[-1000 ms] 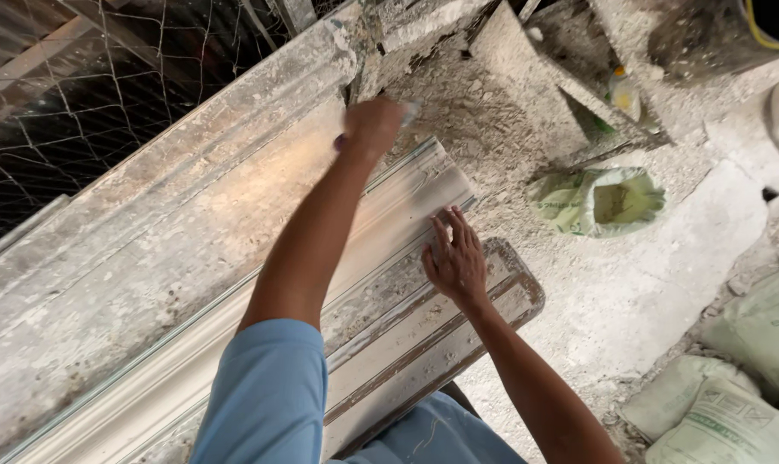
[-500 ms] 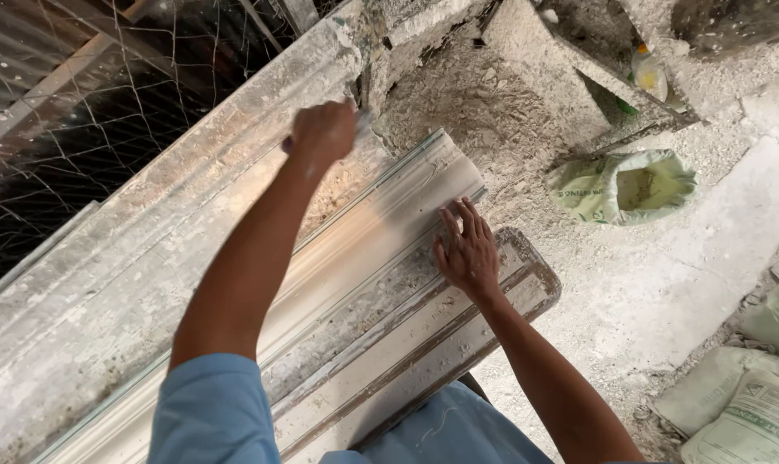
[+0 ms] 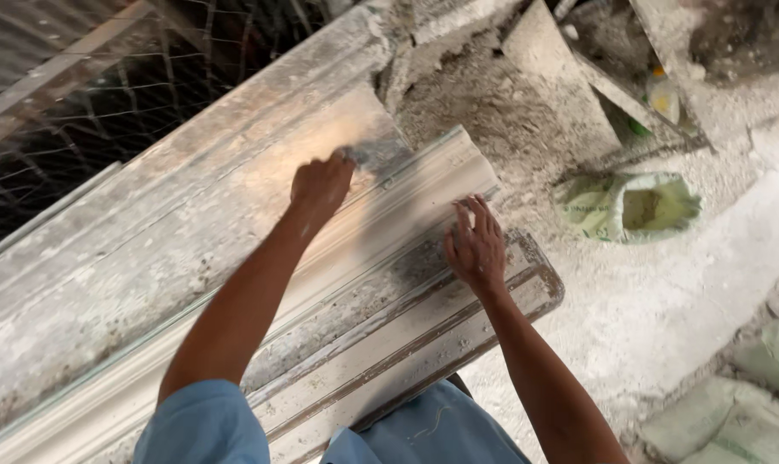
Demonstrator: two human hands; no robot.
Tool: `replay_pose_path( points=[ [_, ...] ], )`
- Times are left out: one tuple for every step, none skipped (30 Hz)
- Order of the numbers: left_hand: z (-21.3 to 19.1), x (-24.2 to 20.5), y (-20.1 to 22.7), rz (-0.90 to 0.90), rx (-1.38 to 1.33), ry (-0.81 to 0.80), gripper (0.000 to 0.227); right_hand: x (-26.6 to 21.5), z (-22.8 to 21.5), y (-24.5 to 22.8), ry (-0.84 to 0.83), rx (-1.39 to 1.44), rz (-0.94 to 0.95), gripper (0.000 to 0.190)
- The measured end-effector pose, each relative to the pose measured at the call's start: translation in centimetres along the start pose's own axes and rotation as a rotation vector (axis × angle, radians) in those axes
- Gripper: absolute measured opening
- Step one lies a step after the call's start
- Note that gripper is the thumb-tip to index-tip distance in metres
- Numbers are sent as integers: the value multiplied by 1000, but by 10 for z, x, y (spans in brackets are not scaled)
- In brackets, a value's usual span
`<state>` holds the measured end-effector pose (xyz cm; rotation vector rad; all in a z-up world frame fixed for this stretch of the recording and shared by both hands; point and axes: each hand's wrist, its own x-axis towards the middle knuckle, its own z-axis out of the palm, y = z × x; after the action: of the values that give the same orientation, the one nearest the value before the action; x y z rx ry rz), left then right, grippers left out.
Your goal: The person uses a sanding block to smooth the surface of a long white molding piece placed on a workbench. They repeatedly rub the sanding block along the length of the molding, focusing on the flat and profiled edges.
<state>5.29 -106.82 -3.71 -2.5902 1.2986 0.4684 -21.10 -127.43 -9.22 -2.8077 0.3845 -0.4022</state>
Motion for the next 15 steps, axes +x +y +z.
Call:
replay_pose_path(
  points=[
    [4,-19,1,-54,-99,8,38,1,0,0,7,-2,4,48],
    [12,-43,4,-113,-202,21,42,1,1,1,13,-4,0,47],
    [22,-72,8,-155,-276,143,46,-4,2,-1,42,7,-18,46],
    [33,-103,15,-205,-349,275,50,-6,4,-2,74,20,-48,44],
    [47,-133,23,-324,-557,245,46,-9,7,-2,106,34,-77,43],
    [63,-167,35,-454,-774,218,45,-10,10,-2,113,62,-72,43],
    [80,-203,48,-553,-930,323,44,-11,13,-1,118,91,-67,42],
    [97,-240,63,-656,-1085,440,43,-12,16,0,77,59,-45,42],
    [114,-275,76,-705,-1087,581,42,-15,18,0,38,24,-24,41],
    [129,-306,88,-760,-1083,724,42,-18,18,0,57,20,-10,43],
    [143,-340,96,-842,-1135,747,43,-21,18,-5,76,16,4,45],
    [155,-371,104,-926,-1193,779,44,-24,15,-10,186,60,-95,41],
    [164,-398,107,-1008,-1252,814,45,-30,14,-21,293,113,-192,38],
    [174,-425,108,-1085,-1298,810,45,-42,14,-35,295,53,-248,37],
    [182,-449,108,-1158,-1347,807,44,-49,13,-51,304,-6,-303,37]
  ],
)
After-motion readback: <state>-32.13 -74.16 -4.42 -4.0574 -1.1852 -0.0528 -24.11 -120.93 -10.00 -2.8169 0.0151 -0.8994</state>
